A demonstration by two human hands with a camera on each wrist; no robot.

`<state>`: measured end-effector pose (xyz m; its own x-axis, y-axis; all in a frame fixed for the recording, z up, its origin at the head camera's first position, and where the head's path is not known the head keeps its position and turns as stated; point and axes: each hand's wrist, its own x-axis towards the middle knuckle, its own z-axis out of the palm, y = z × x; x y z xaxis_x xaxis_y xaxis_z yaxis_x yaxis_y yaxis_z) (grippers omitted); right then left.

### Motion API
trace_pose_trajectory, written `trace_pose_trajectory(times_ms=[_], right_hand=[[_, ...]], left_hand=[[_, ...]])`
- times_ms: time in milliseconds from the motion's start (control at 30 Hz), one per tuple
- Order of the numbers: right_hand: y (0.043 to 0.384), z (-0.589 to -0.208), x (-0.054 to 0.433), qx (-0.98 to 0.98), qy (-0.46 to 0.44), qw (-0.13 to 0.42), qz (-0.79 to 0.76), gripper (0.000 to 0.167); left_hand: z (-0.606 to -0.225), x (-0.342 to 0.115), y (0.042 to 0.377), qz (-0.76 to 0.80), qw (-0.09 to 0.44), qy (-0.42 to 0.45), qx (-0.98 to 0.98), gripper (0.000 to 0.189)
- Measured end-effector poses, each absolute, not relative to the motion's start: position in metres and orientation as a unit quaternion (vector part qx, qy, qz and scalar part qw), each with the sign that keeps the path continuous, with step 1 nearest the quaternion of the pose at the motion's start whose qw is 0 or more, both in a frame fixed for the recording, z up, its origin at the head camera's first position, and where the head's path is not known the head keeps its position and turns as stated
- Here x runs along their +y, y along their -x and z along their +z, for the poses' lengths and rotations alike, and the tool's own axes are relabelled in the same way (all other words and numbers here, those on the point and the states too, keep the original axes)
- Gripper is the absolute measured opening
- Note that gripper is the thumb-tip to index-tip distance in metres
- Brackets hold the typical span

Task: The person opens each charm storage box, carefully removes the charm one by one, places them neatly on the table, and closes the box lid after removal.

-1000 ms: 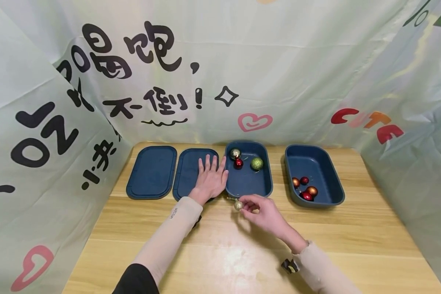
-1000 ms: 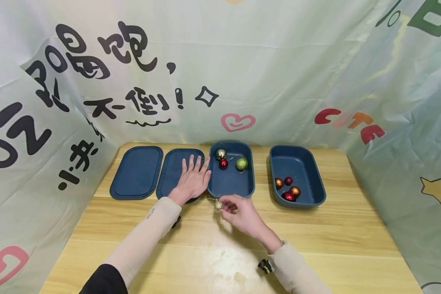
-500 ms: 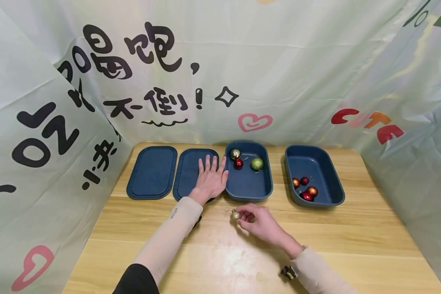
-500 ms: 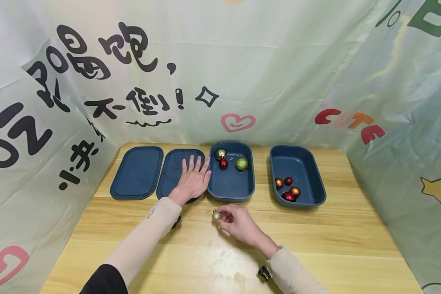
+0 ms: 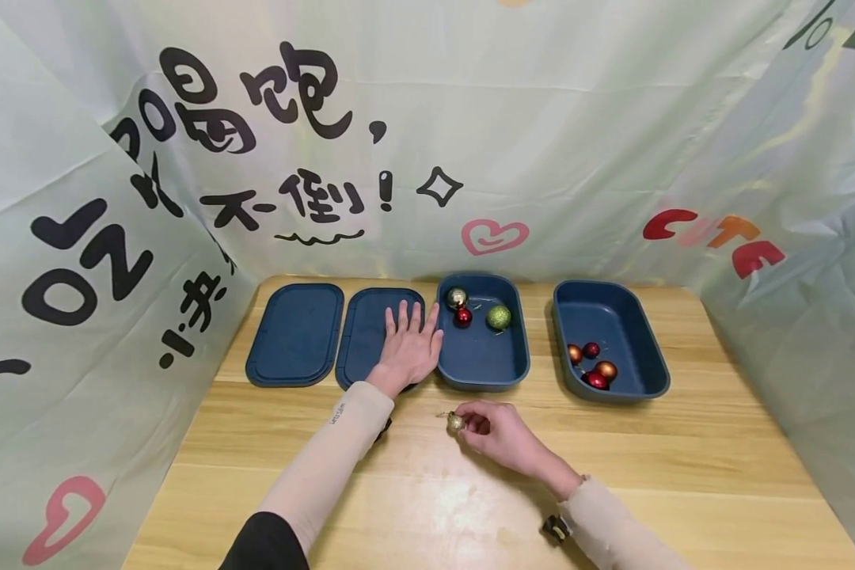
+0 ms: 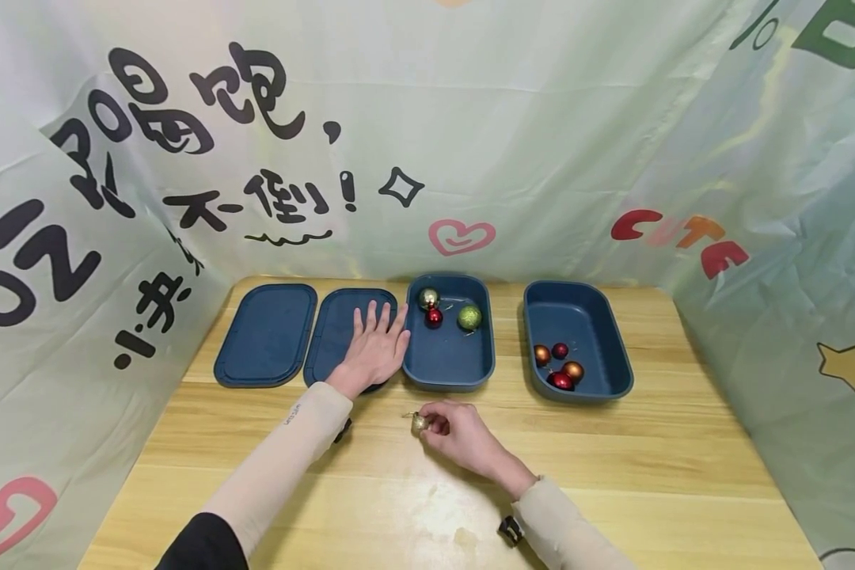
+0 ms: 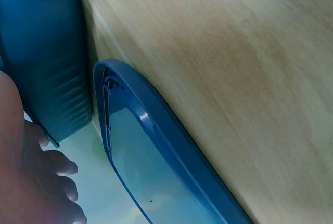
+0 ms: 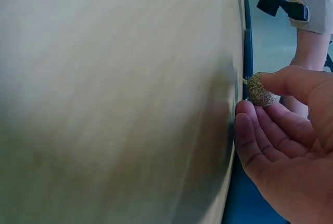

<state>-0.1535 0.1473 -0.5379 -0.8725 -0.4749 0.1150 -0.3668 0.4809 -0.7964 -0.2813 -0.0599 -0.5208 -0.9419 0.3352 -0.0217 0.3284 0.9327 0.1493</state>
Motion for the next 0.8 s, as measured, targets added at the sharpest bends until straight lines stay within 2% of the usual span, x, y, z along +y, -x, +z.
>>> trace_pose_trajectory(times_ms=[400, 800], right_hand=[[0.1571, -0.5452, 0.1477, 0.869, 0.249, 0.040, -0.425, 0.024], [0.1596, -0.5467, 0.1478, 0.872, 0.251, 0.047, -0.417, 0.025]], left_hand=[[-0.5181, -0.0591, 0.2800, 0.074, 0.029, -0.166, 0.983, 0.061], [-0.5187, -0.0595, 0.2805, 0.071, 0.025, -0.166, 0.983, 0.061]])
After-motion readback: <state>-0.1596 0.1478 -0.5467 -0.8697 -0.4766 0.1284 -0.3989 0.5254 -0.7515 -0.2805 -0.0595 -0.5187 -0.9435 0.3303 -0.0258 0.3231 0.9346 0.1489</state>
